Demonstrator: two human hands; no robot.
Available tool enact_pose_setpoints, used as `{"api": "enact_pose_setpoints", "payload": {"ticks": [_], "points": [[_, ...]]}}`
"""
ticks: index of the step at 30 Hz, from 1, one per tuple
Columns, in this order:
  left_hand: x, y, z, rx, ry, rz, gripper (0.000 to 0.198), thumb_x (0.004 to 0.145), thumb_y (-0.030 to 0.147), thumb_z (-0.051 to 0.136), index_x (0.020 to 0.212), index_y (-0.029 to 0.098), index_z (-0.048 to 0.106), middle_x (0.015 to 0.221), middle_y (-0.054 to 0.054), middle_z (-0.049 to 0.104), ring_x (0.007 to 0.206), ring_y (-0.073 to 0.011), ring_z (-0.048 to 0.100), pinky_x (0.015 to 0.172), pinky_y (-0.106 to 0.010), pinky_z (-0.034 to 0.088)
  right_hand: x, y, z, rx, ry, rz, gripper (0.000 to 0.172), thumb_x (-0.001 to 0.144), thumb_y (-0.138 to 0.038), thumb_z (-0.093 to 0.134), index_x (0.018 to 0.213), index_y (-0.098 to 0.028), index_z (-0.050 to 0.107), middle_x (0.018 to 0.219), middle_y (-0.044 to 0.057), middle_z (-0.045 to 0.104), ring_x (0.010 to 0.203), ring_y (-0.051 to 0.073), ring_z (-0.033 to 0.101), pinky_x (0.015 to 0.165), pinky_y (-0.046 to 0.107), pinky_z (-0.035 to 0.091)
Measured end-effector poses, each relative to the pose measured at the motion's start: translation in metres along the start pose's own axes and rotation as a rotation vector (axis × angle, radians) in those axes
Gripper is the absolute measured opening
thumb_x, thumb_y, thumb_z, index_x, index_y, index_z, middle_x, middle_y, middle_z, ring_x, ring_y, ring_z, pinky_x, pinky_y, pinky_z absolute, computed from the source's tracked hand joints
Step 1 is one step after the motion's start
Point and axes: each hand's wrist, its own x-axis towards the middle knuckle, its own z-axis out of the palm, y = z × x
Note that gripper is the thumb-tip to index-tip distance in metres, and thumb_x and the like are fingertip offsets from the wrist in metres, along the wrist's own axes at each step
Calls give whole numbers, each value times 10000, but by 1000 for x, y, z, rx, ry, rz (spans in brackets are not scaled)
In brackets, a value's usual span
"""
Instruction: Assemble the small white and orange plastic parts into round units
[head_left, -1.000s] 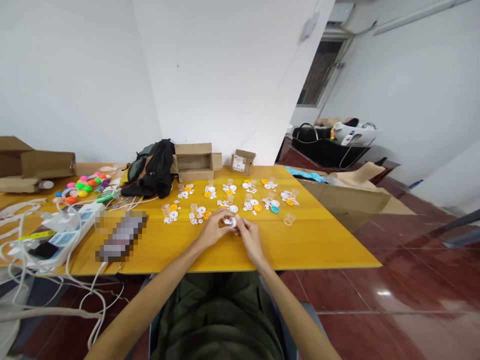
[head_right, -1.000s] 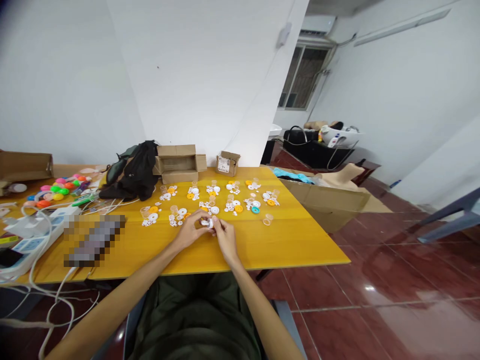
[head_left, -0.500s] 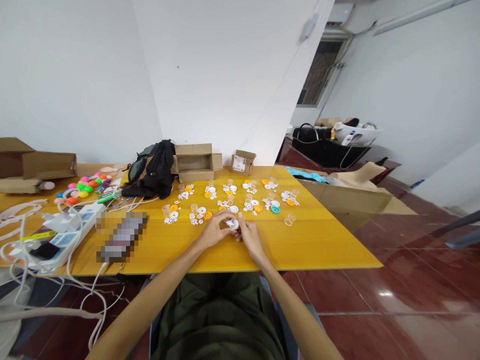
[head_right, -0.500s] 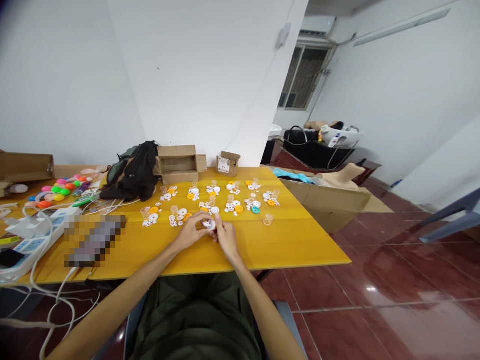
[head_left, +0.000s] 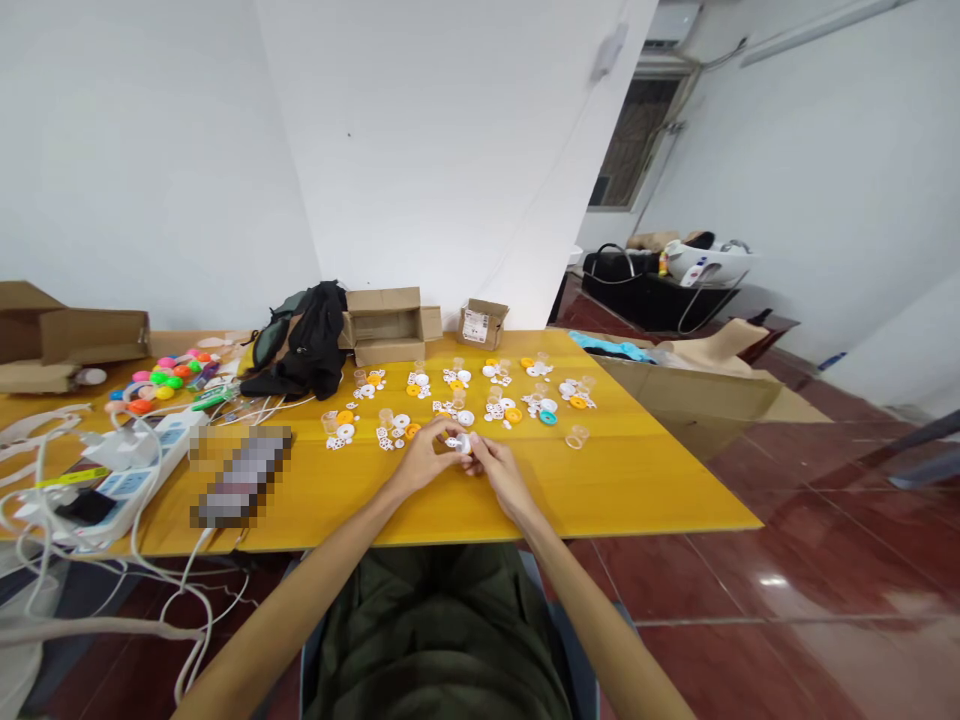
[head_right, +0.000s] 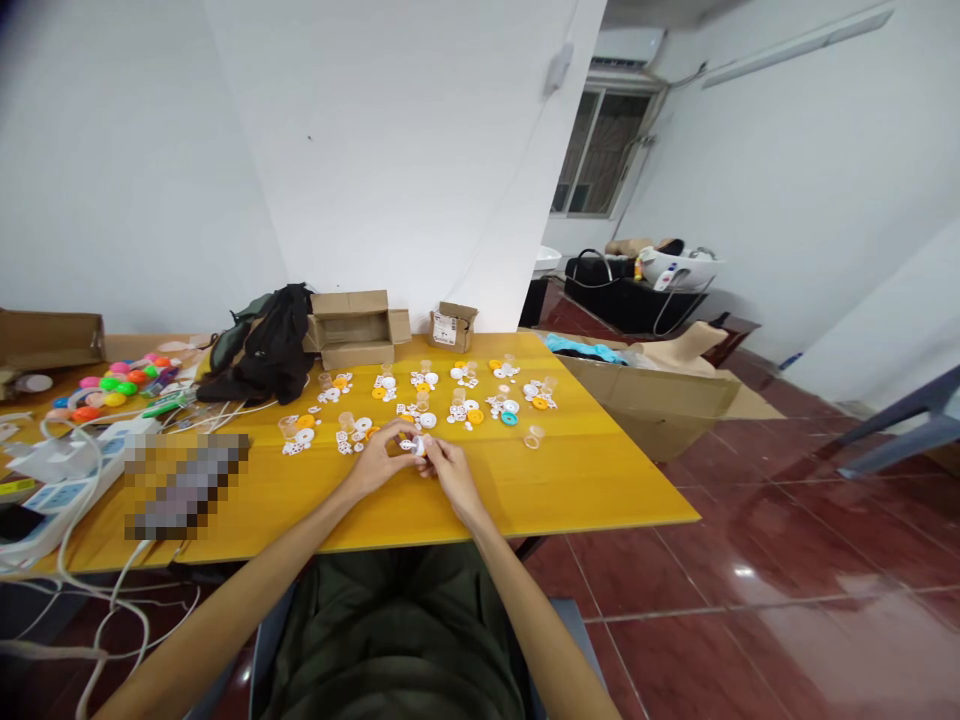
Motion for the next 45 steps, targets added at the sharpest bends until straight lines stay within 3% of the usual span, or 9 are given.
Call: {"api": "enact_pose_setpoints", "payload": {"ticks": [8,12,18,25,35,45], "points": [[0,-2,1,-24,-12,-18,236,683,188,807,894,205,702,942,-25,701,932,-208,637,882,-337,484,2,3,1,-43,35,29,659,648,-842,625,585,-187,656,514,34,636,471,166,576,471,277,454],[1,-6,1,3,19,-67,252,709,229,796,942,207,703,966,-31,716,944,-209,644,865,-328,488,1,5,1,-5,52,9,647,646,-828,644,630,-184,701,562,51,678,513,179,617,521,290,498],[1,-6,1,2,63,-61,235,713,218,783,930,202,694,958,-26,719,933,-200,652,861,-318,493,-2,3,1,76,10,-5,553,643,-730,737,768,-194,774,735,71,752,713,224,698,671,338,569],[1,-5,2,-17,33,-71,237,721,207,779,946,206,703,978,-35,719,962,-208,653,885,-332,499,-1,5,-1,168,95,-3,430,581,-563,855,832,-220,789,831,49,773,739,203,688,694,336,589],[1,-5,3,10,61,-52,224,716,206,785,922,212,698,956,-26,715,946,-207,647,867,-330,489,-2,11,5,222,133,-16,358,617,-510,848,801,-216,761,790,32,741,741,180,665,798,354,571],[0,3,2,36,51,-17,194,714,158,764,881,213,683,963,-23,714,934,-203,646,826,-312,487,-3,8,9,250,125,-12,373,625,-558,828,696,-213,706,710,17,698,672,170,625,747,344,551]]}}
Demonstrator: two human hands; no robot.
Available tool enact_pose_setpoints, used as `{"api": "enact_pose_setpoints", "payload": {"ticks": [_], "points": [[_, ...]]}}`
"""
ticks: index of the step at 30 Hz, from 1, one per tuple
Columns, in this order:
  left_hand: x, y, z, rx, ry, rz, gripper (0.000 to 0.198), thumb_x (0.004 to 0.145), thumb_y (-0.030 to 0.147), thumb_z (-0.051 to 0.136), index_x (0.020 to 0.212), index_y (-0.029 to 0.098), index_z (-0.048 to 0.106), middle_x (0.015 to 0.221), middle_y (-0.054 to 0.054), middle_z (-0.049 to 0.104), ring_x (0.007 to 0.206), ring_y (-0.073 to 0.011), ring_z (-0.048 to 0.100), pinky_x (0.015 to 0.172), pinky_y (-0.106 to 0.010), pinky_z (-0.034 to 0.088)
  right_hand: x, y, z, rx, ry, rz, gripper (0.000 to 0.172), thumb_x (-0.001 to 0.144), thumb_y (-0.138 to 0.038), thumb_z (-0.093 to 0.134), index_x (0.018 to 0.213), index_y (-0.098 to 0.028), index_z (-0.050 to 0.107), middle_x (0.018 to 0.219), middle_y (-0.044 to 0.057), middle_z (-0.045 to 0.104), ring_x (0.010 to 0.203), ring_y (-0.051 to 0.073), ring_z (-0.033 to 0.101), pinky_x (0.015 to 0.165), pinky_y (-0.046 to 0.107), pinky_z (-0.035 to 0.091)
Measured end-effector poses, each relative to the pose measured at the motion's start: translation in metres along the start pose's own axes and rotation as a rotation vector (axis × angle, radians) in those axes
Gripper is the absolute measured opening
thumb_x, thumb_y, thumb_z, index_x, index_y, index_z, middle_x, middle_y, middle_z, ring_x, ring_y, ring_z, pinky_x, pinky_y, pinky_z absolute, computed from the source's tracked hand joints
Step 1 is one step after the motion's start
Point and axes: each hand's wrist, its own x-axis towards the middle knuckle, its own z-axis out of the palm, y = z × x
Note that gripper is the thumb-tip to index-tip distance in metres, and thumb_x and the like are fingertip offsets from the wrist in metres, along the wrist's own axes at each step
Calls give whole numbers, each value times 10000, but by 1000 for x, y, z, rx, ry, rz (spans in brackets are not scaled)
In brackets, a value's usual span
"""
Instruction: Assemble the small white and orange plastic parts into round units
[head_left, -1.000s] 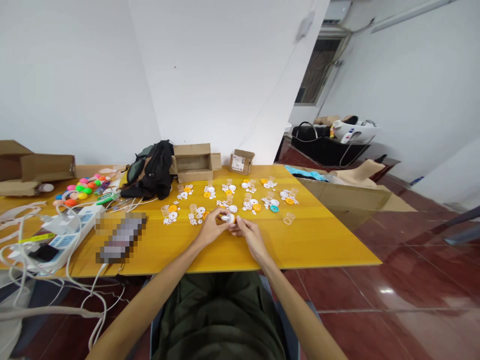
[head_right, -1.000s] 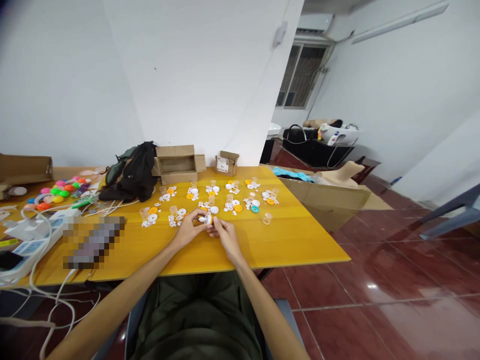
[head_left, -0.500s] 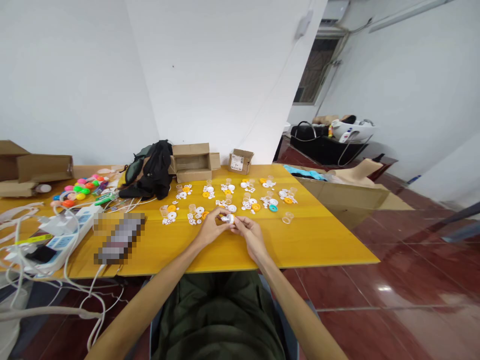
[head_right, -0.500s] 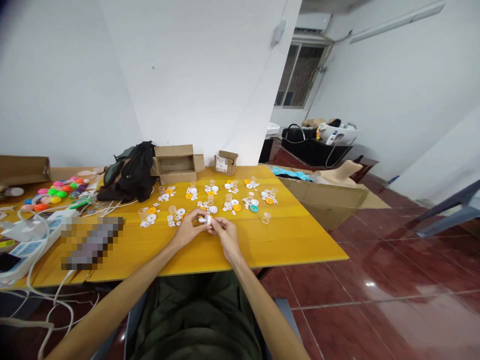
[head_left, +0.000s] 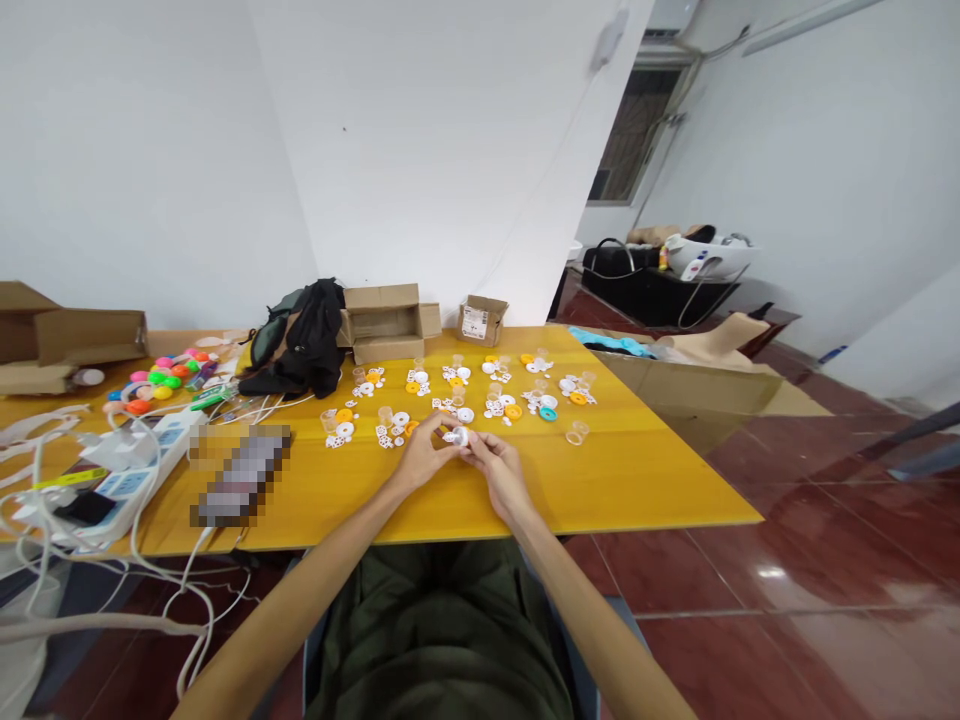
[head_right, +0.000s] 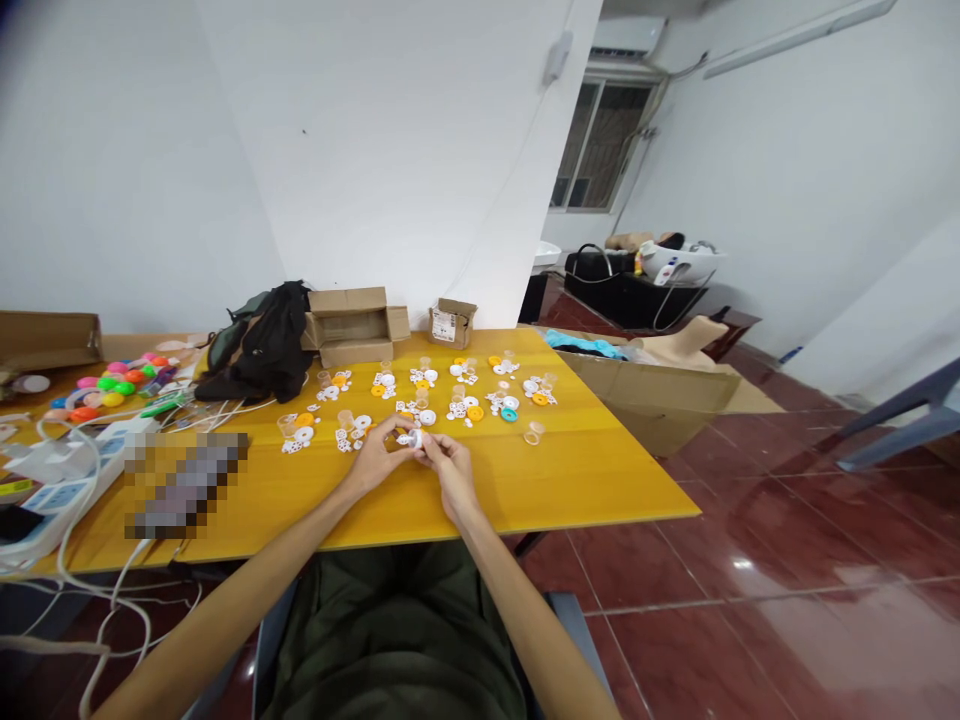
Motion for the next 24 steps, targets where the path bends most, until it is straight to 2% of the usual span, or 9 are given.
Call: {"api": "enact_pose_setpoints", "payload": {"ticks": [11,19,24], "points": [[0,-1,0,-9,-15,49,204,707,125,753,876,205,672,992,-29,716,955,-205,648,821,-304,489,0,-5,2,42,3,54,455,519,-603,876,649,-203,704,656,4,673,605,146,587,671,302,521],[-1,-4,1,-2,-14,81,270,731,137,752,983,213,692,991,-32,716,933,-198,654,849,-315,508,0,-6,1,84,21,75,451,511,-596,887,634,-202,703,668,-3,668,630,136,584,695,290,519],[-1,-3,-1,5,-31,98,270,754,141,733,1012,218,710,1016,-44,721,973,-212,658,888,-334,508,1,-6,-1,89,-14,91,426,533,-564,891,669,-200,718,695,7,686,645,143,600,736,309,527]]}}
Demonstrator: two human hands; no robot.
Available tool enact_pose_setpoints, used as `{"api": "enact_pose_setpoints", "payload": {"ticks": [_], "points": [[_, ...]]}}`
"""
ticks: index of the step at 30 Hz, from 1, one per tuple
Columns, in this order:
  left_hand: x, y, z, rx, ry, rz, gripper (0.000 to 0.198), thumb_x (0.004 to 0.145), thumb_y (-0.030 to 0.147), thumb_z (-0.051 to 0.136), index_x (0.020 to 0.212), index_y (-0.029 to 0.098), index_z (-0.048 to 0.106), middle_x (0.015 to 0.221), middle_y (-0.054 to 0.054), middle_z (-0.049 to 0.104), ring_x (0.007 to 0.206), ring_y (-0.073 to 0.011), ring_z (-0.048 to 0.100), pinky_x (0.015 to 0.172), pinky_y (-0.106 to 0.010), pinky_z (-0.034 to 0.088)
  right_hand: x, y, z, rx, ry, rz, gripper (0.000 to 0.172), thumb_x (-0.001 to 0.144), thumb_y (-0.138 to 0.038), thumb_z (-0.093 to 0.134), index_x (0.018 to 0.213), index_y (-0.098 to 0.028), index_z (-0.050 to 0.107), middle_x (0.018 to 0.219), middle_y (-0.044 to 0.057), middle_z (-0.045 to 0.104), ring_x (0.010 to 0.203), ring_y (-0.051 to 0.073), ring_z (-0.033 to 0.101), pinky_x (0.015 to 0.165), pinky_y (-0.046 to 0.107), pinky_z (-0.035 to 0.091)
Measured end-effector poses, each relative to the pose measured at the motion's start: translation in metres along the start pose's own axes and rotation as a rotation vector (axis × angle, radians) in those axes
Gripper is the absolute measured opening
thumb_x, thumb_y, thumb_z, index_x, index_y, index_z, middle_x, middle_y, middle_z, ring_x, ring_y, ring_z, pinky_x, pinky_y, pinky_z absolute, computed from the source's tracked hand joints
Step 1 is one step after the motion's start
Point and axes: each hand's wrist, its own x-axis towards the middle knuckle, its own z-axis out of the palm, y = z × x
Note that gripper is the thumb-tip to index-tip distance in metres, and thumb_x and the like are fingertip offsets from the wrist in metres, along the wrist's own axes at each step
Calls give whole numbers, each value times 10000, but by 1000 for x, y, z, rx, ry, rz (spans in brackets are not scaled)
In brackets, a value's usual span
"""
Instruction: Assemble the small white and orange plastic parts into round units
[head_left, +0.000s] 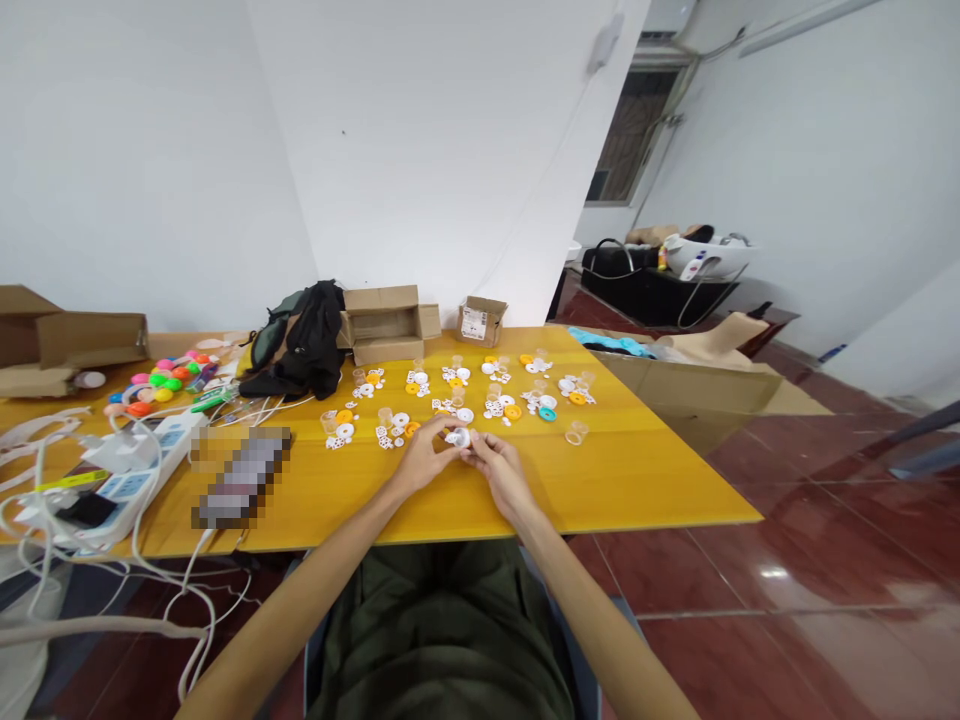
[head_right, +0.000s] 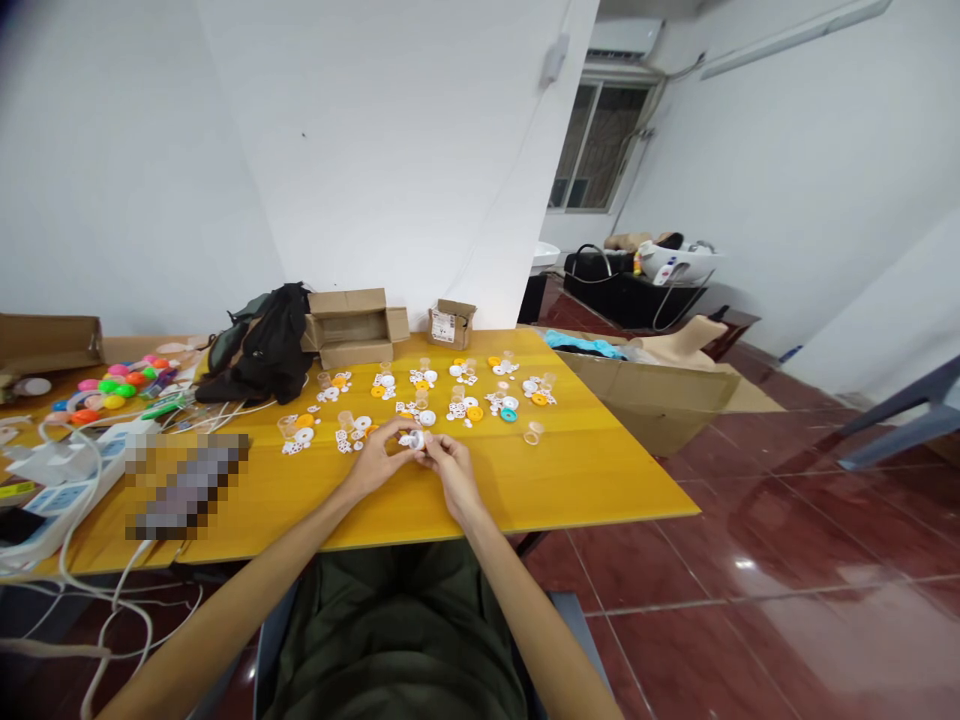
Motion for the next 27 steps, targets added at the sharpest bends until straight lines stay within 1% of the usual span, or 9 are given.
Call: {"api": "enact_pose_setpoints", "payload": {"ticks": [4,9,12,14,15,19,24,27], "points": [[0,0,0,18,19,-25,234,755,159,738,981,213,708,995,-39,728,957,-207,665,860,-321,516,0,1,-1,-9,-16,-20,405,546,-550,890,681,-204,729,713,10,699,682,151,614,769,311,525],[0,-2,2,57,33,-63,203,751,195,760,943,210,697,955,-26,728,913,-195,671,827,-310,523,0,3,-1,-21,-1,-46,380,560,-534,889,715,-217,749,755,16,724,708,160,622,769,312,521],[-1,-2,3,65,29,-55,299,730,178,783,1009,219,686,996,-31,724,938,-200,669,842,-318,524,0,3,-1,-21,7,-51,383,557,-541,887,719,-222,752,773,25,735,728,173,628,757,313,523],[-1,-3,3,60,30,-31,385,723,142,779,1082,230,670,1050,-39,718,973,-206,665,865,-327,522,0,3,-1,-24,0,-62,379,574,-546,878,737,-226,757,785,31,741,754,187,639,765,322,527],[-1,-3,3,59,27,-14,397,728,123,767,1096,234,665,1066,-41,714,986,-207,662,878,-333,520,0,3,0,-25,-4,-69,375,583,-547,874,744,-228,759,789,33,742,768,194,644,775,330,531],[0,-2,2,75,7,28,294,761,90,713,1018,228,683,1025,-36,709,969,-201,659,886,-334,516,0,4,-1,-31,-5,-80,374,584,-548,875,746,-231,761,792,33,743,783,200,648,807,352,535],[0,-2,4,89,32,-5,270,749,92,717,984,221,682,983,-26,712,923,-190,661,813,-303,526,0,5,-1,-40,20,-75,369,569,-532,886,744,-233,760,790,25,742,735,182,631,791,348,531],[0,-3,4,101,45,-20,262,733,88,727,956,218,677,962,-19,712,905,-184,659,802,-296,525,0,5,-1,-32,34,-77,373,553,-522,894,747,-233,760,790,23,743,732,177,625,786,338,523]]}}
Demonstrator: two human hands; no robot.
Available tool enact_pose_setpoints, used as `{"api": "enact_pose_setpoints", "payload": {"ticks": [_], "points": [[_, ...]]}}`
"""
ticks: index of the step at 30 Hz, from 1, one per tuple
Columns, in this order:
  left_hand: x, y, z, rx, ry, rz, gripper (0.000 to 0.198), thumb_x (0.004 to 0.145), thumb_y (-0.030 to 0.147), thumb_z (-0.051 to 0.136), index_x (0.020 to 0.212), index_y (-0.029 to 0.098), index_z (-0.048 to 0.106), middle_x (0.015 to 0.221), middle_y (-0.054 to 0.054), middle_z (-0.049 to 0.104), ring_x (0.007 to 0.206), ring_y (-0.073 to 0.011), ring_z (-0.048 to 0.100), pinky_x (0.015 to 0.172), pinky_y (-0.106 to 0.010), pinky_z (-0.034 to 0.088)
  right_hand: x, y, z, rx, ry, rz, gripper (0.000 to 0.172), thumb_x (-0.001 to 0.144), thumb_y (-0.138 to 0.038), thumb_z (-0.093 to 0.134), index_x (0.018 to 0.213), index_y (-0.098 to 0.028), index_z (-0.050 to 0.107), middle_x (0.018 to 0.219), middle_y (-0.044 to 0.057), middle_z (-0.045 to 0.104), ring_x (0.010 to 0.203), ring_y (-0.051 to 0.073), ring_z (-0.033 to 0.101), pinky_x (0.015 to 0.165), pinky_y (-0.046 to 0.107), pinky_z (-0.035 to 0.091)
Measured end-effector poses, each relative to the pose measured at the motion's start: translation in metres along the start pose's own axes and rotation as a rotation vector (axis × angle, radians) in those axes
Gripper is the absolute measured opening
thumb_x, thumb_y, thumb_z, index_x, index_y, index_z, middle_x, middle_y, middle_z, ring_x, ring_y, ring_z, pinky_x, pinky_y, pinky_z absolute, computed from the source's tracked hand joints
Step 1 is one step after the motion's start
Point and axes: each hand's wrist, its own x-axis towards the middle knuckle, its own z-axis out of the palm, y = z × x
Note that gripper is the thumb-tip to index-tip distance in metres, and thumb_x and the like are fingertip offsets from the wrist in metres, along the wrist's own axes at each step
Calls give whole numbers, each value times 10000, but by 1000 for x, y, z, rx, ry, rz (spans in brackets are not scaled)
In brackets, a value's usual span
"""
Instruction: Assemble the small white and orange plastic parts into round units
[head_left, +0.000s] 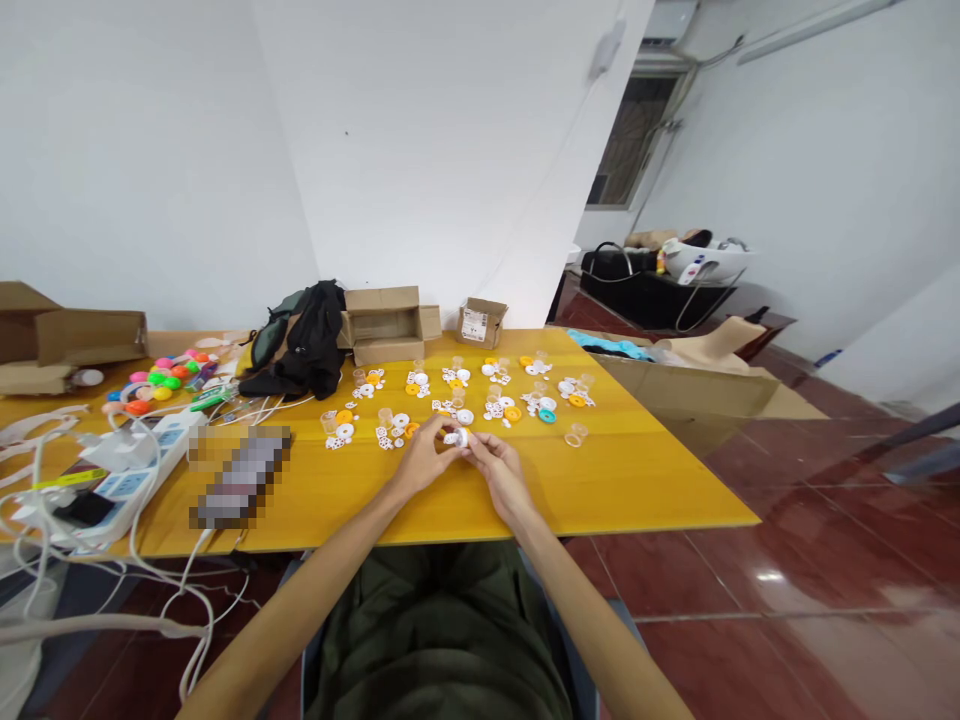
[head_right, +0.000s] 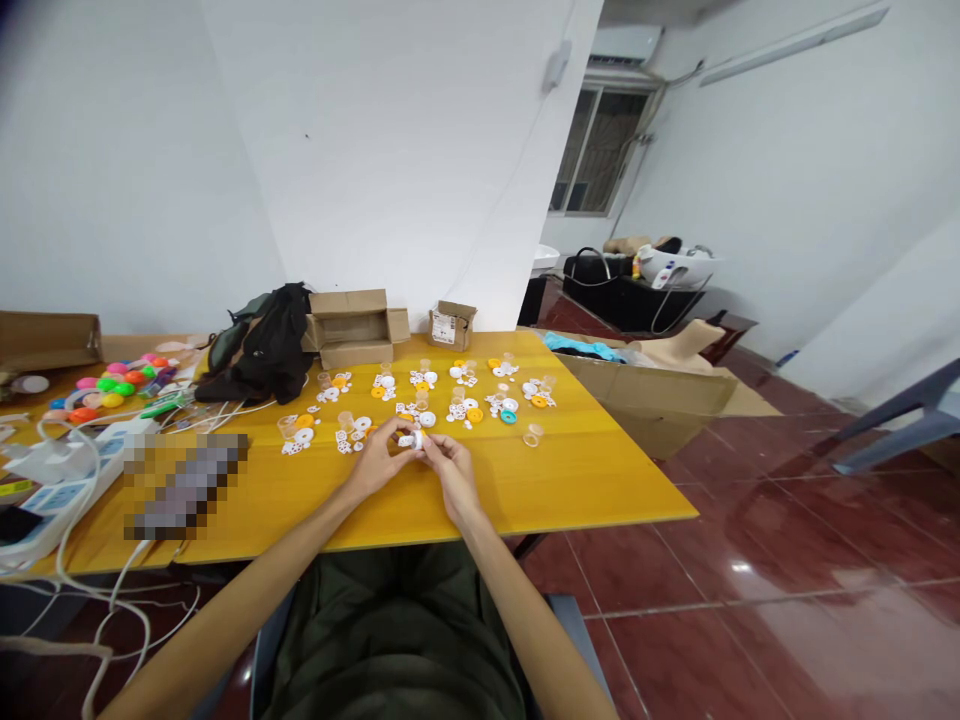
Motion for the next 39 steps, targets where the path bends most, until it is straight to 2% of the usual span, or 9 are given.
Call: {"api": "enact_pose_setpoints", "payload": {"ticks": [10,16,20,28,35,39], "points": [[-1,0,0,39,-7,-12,174,756,147,726,902,213,659,933,-20,692,898,-191,648,808,-314,524,0,4,-1,-29,17,-26,339,596,-497,871,768,-232,749,790,27,745,727,185,629,755,330,502],[-2,1,0,27,-27,28,406,729,124,768,1097,233,637,1069,-38,688,990,-218,654,916,-359,517,-1,0,0,-19,4,-31,337,615,-512,856,777,-234,757,811,30,748,787,199,643,748,315,496],[-1,3,-1,9,-46,60,301,776,75,687,1031,232,664,1060,-42,687,999,-214,649,913,-354,514,-2,0,2,-8,3,-33,349,598,-518,864,770,-233,758,806,30,747,765,190,634,774,330,500],[-1,3,-1,56,-6,5,235,754,113,726,956,219,671,987,-30,691,944,-208,646,876,-345,523,-1,1,1,-16,12,-27,336,590,-497,874,757,-234,748,782,22,739,723,180,622,758,330,498],[-2,2,-1,35,-36,36,400,747,124,749,1115,240,641,1126,-56,679,1039,-232,639,941,-376,509,-1,0,1,-18,3,-27,349,589,-525,864,757,-241,750,819,34,751,771,200,637,747,324,507],[-1,1,-2,31,-40,55,259,792,132,694,1030,230,667,1067,-56,692,1019,-233,642,928,-380,511,0,0,1,-15,-11,-26,358,589,-530,864,761,-237,750,806,36,747,771,206,647,794,354,522]]}}
